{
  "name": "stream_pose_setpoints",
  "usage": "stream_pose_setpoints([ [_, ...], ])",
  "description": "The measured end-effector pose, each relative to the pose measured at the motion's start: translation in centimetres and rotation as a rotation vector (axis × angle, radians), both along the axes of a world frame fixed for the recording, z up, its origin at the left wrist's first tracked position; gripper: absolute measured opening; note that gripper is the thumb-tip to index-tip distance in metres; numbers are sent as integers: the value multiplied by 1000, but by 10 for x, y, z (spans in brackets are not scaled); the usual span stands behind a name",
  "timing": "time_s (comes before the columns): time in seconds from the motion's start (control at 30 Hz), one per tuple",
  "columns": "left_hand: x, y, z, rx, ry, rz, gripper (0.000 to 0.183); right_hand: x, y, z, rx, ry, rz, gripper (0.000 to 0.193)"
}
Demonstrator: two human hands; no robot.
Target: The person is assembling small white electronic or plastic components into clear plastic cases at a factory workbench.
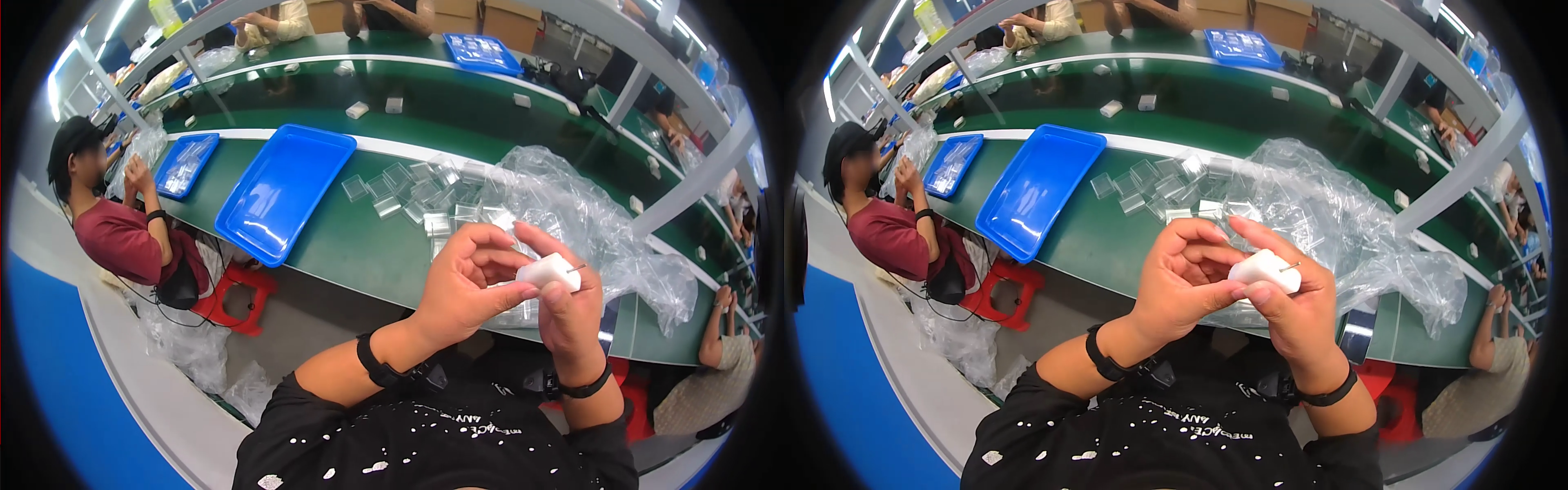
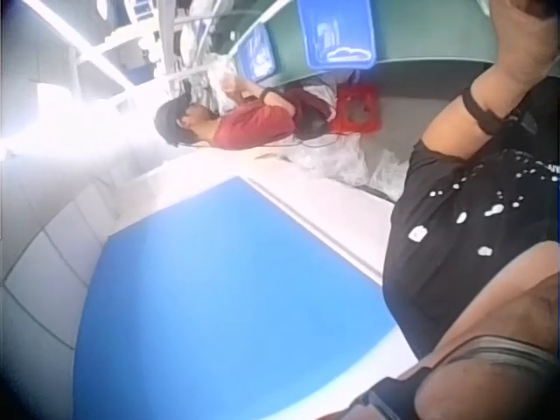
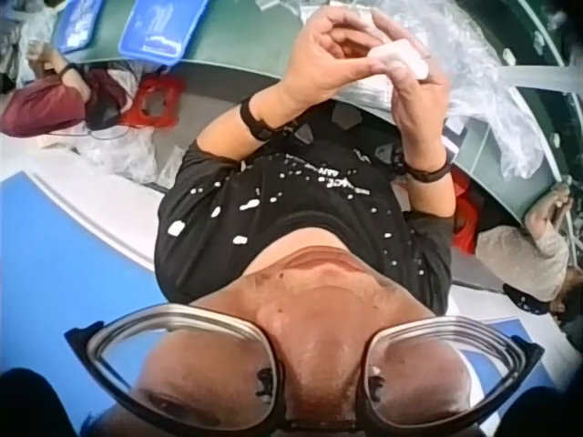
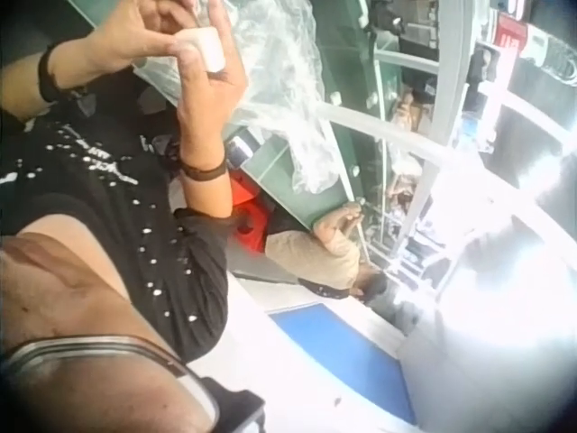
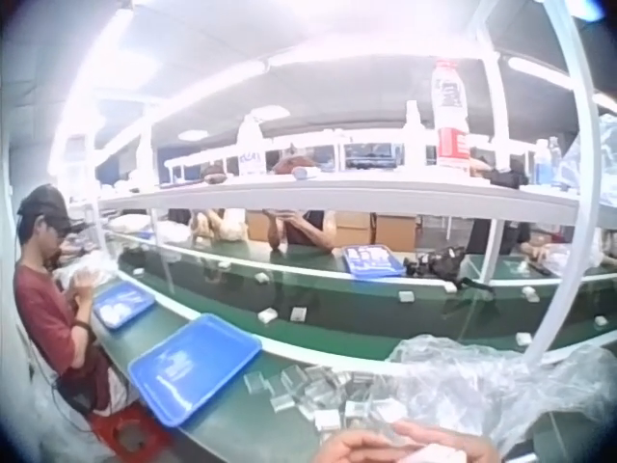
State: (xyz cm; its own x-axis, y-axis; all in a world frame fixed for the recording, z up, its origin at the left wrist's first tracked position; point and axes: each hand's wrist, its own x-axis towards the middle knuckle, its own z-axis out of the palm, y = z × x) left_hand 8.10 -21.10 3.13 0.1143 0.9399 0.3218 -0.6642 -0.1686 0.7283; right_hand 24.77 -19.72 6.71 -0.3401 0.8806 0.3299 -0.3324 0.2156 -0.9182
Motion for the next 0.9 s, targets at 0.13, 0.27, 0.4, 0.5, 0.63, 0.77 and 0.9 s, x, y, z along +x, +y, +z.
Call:
stream_pose_setpoints([
  [0.13, 0, -1, -9, 48, 86, 21, 59, 2, -8, -16, -23, 87, -111, 45],
  [0.27, 3, -3, -15, 96, 132, 31, 62, 3, -11, -32, 134, 49, -162, 38],
  [0.4, -8, 1, -20, 246, 534, 233, 70, 16, -11, -41, 117, 72, -250, 32],
  [0.5, -38, 17, -30, 332, 1006, 607, 46, 42, -7, -44, 171, 4, -352, 28],
  [0.63, -67, 31, -46, 328, 1414, 639, 42, 67, -7, -53, 161, -103, -413, 23],
  [0.77, -68, 31, -50, 372, 1565, 540, 45, 69, -11, -60, 157, -219, -378, 22],
  [0.9, -56, 29, -49, 453, 1662, 489, 47, 66, -14, -58, 159, -309, -376, 24],
])
